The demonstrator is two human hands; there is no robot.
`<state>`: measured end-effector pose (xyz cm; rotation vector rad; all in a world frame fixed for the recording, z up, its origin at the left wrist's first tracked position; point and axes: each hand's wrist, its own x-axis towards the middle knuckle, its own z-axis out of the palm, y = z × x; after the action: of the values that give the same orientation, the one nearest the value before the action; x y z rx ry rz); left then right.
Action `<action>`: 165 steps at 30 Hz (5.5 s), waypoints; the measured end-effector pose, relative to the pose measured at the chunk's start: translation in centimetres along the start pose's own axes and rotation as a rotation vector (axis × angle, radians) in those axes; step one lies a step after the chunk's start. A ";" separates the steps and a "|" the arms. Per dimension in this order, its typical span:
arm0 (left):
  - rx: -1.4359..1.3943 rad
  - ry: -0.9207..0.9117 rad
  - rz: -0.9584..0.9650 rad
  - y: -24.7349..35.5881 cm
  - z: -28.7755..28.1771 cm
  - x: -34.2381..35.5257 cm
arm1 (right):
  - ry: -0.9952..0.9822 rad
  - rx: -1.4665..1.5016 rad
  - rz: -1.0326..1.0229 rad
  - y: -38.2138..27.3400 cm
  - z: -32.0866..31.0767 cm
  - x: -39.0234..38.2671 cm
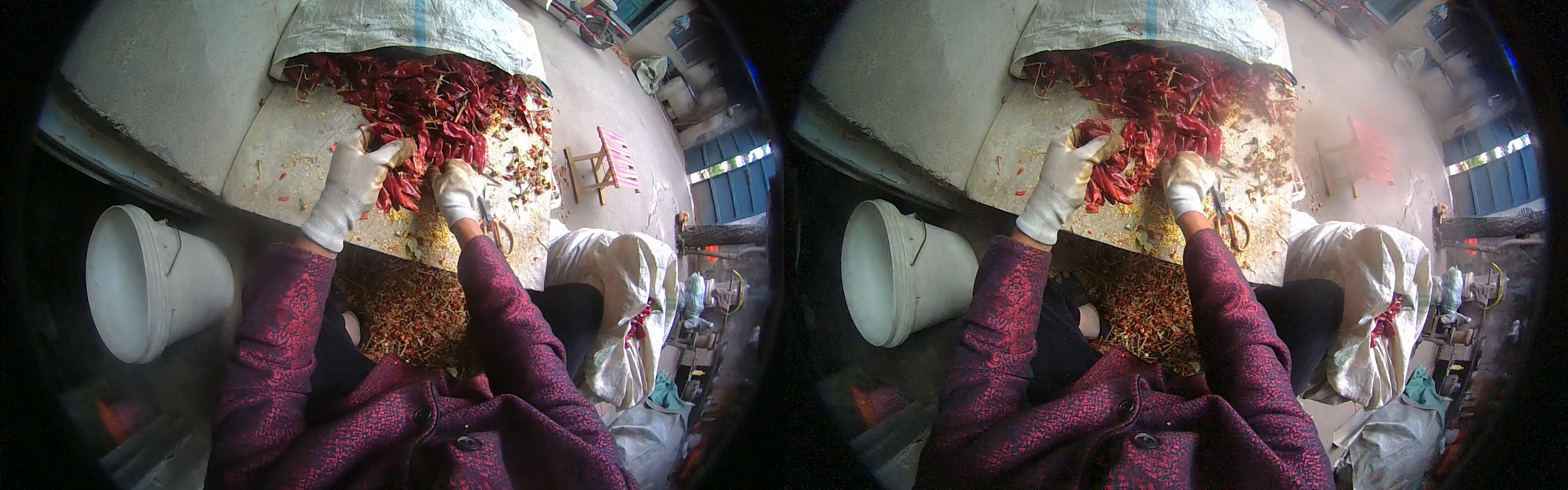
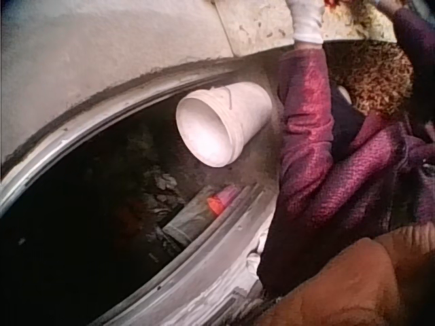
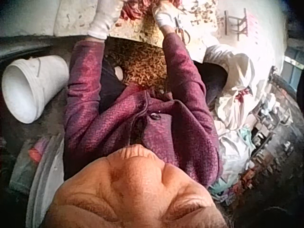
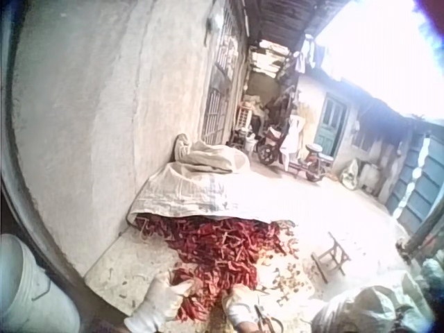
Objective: The person sits on the floor and uses shears to trim the stems off dried red peppers. The trimmed peppers are placed into a white bucket, while the stems and debris accumulate on the floor.
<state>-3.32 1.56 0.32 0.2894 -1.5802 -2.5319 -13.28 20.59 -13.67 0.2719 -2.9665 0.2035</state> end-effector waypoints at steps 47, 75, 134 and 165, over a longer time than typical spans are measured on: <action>-0.297 -0.174 -0.212 -1.8 0.2 -0.4 | -0.175 0.311 0.157 10.3 -6.9 -11.5; 0.048 -0.346 -0.162 -1.7 2.2 -2.4 | 0.230 0.609 -0.412 0.8 -15.0 -11.5; 0.190 0.081 0.151 2.7 -3.6 0.8 | 0.096 0.616 -0.396 -0.8 -6.3 -5.3; 1.328 -0.154 0.641 -1.8 2.7 -2.5 | 0.514 0.662 -0.319 -3.1 -14.8 -7.9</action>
<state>-1.61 5.27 0.03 -0.2746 -2.5949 -0.8072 -2.97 21.11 -0.15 0.6446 -2.2261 1.0330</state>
